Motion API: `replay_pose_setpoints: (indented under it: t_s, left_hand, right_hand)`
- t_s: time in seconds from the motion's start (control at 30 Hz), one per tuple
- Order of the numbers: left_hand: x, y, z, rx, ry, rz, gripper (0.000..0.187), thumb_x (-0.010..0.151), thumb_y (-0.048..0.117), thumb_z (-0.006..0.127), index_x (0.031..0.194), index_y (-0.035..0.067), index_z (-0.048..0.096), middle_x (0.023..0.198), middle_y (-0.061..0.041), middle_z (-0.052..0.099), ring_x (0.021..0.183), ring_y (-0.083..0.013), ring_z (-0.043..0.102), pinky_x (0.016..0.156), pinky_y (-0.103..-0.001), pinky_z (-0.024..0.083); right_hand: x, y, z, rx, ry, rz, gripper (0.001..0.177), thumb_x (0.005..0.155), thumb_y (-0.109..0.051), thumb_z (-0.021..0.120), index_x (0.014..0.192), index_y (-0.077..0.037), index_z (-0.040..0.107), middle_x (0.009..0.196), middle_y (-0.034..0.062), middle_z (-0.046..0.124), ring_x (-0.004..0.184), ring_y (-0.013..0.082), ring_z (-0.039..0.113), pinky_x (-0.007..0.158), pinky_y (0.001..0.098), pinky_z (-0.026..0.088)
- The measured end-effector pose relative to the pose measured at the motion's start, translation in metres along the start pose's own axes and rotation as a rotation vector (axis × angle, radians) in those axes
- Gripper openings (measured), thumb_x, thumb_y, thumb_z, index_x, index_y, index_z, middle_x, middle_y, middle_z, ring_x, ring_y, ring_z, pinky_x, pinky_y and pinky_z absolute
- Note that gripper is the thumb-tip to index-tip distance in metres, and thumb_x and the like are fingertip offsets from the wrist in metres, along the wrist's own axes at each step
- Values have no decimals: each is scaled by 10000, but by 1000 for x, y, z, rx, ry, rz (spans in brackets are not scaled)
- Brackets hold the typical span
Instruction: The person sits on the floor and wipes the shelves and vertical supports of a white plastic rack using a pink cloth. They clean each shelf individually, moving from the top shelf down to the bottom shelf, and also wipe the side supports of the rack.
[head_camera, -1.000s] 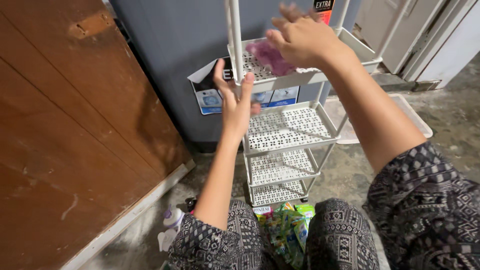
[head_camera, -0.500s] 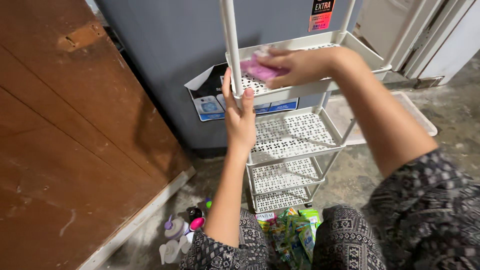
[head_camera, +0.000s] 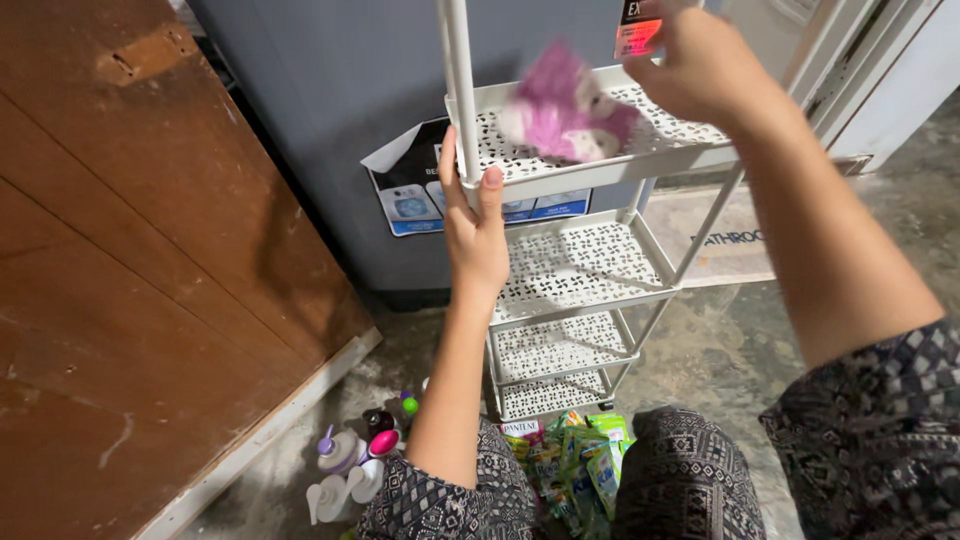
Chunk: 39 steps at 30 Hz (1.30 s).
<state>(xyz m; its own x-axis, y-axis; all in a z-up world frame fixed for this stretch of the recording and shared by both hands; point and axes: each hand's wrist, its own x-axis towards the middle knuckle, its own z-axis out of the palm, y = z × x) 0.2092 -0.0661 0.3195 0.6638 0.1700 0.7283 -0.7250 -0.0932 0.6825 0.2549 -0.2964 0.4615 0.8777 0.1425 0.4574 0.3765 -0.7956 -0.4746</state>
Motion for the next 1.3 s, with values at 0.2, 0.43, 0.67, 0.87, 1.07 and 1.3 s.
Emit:
replay_pose_setpoints:
  t_s: [0.2,0.43,0.67,0.87,1.07,1.3]
  left_hand:
    - [-1,3,2,16,2,-89,734,1083,537,464,1642,100,276,1520,-182,553,1344,-268,580,1171,-363,416]
    - [2,5,-1,17,0,-61,732,1096,532,465,1636,72,282,1562,-188,525,1430,-277,531,1190,-359,388]
    - [5,5,-2,-48,-14,-79,715,1092,492,466,1621,43,294,1529,-186,543,1361,-259,569,1156,-347,424]
    - [2,9,-1,11,-28,-112,729,1080,489,453,1640,53,289,1445,-190,610,1276,-238,610,1112,-328,448]
    - [5,-5,-8,45,-43,-42,747,1101,522,440,1647,52,240,1623,-224,426,1455,-302,456,1192,-360,371]
    - [6,-8,-11,57,-108,-134,836,1057,583,444,1657,78,155,1635,-215,406,1506,-324,425,1198,-381,361]
  right_hand:
    - [5,-5,29,-160,-336,-381,492,1017,-406,551,1484,-250,522,1462,103,602,1321,332,596,1121,426,440]
    - [23,18,35,-304,-603,95,742,920,-725,292,1600,-428,287,1680,-11,292,1547,289,242,1222,549,186]
    - [13,58,36,-665,-370,227,884,846,-776,465,1530,-215,465,1618,239,318,1502,440,278,1201,524,286]
    - [39,20,73,-410,-515,13,809,900,-693,413,1482,-143,529,1489,280,539,1446,452,475,1230,552,338]
    - [37,-54,121,-414,-475,-338,599,897,-520,526,1451,-296,503,1634,87,359,1438,489,230,1071,648,267]
    - [-6,-42,54,213,-686,-369,471,1085,-440,421,1295,-112,685,1324,141,744,1270,264,688,1147,403,473]
